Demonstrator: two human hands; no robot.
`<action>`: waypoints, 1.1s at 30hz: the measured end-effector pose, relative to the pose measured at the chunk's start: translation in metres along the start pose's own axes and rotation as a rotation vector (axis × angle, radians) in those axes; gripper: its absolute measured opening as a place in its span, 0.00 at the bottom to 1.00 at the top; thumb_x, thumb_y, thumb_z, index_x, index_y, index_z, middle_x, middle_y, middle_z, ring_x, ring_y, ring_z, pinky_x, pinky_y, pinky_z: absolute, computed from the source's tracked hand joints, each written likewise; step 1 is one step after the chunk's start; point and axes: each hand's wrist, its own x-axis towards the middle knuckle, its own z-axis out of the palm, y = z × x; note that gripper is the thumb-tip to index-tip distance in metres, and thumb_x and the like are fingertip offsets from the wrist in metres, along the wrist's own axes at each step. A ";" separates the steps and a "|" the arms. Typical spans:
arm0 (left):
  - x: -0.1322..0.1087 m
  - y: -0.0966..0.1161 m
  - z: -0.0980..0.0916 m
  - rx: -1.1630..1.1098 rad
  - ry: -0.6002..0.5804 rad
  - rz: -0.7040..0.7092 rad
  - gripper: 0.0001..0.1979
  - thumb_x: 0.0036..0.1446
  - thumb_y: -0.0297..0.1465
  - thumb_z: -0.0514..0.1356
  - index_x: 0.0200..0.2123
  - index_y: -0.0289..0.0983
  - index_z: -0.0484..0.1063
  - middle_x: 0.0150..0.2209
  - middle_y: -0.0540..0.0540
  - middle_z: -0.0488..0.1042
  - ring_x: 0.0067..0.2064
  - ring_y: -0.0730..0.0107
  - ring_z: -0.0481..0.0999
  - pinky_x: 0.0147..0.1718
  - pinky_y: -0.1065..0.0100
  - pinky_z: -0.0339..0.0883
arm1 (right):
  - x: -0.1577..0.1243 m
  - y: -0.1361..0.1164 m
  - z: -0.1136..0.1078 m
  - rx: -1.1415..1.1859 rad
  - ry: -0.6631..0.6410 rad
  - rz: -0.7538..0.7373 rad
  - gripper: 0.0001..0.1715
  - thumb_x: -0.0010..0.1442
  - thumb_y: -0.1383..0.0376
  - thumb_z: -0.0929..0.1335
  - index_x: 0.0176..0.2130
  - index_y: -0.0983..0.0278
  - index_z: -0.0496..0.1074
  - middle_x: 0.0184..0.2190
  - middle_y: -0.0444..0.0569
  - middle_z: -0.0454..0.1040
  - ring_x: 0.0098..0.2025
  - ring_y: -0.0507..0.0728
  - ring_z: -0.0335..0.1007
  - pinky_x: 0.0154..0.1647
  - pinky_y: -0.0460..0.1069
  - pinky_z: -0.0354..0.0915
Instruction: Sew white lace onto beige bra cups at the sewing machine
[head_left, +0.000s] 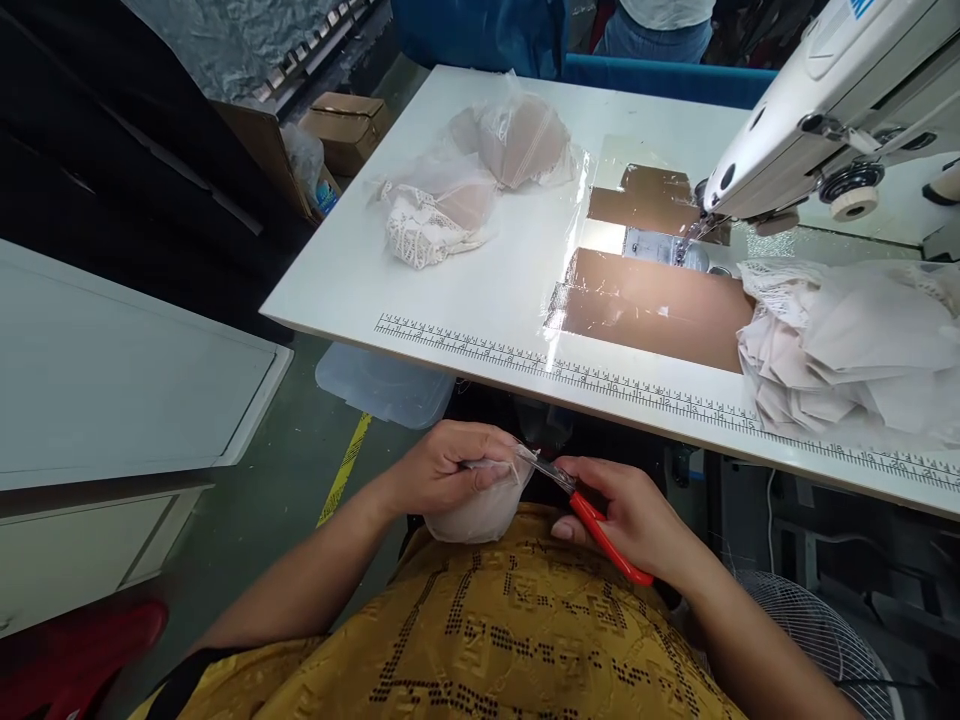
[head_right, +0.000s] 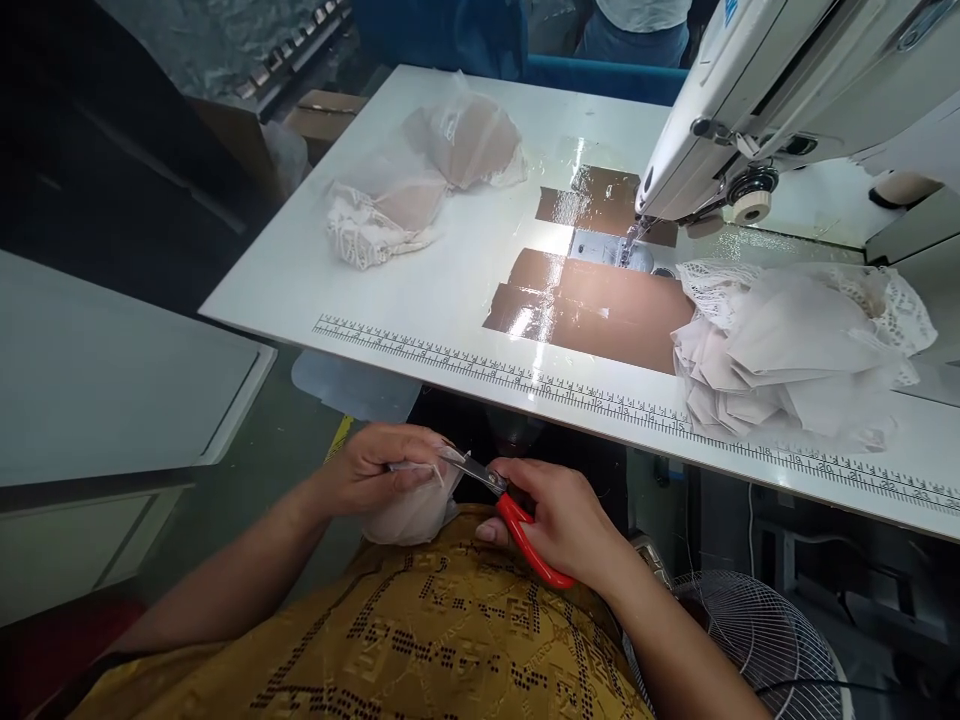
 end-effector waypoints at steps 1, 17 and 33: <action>0.001 0.001 0.000 -0.001 -0.003 0.004 0.09 0.61 0.25 0.57 0.41 0.36 0.78 0.38 0.41 0.79 0.41 0.65 0.79 0.41 0.67 0.73 | 0.001 -0.001 0.000 -0.005 0.003 -0.008 0.23 0.57 0.54 0.71 0.50 0.60 0.71 0.41 0.49 0.76 0.40 0.58 0.73 0.41 0.49 0.65; 0.002 0.003 0.003 0.047 0.002 0.031 0.09 0.61 0.24 0.57 0.41 0.36 0.77 0.35 0.43 0.79 0.39 0.66 0.79 0.39 0.69 0.72 | 0.000 0.005 0.004 -0.017 0.030 -0.047 0.14 0.60 0.53 0.68 0.37 0.62 0.69 0.26 0.43 0.68 0.26 0.51 0.63 0.28 0.44 0.56; -0.014 0.005 0.008 -0.121 -0.357 -0.470 0.28 0.56 0.47 0.60 0.56 0.41 0.66 0.44 0.46 0.75 0.41 0.65 0.75 0.40 0.68 0.71 | -0.010 0.054 0.026 0.289 0.248 0.096 0.15 0.59 0.55 0.68 0.32 0.65 0.72 0.24 0.41 0.63 0.27 0.50 0.56 0.28 0.44 0.54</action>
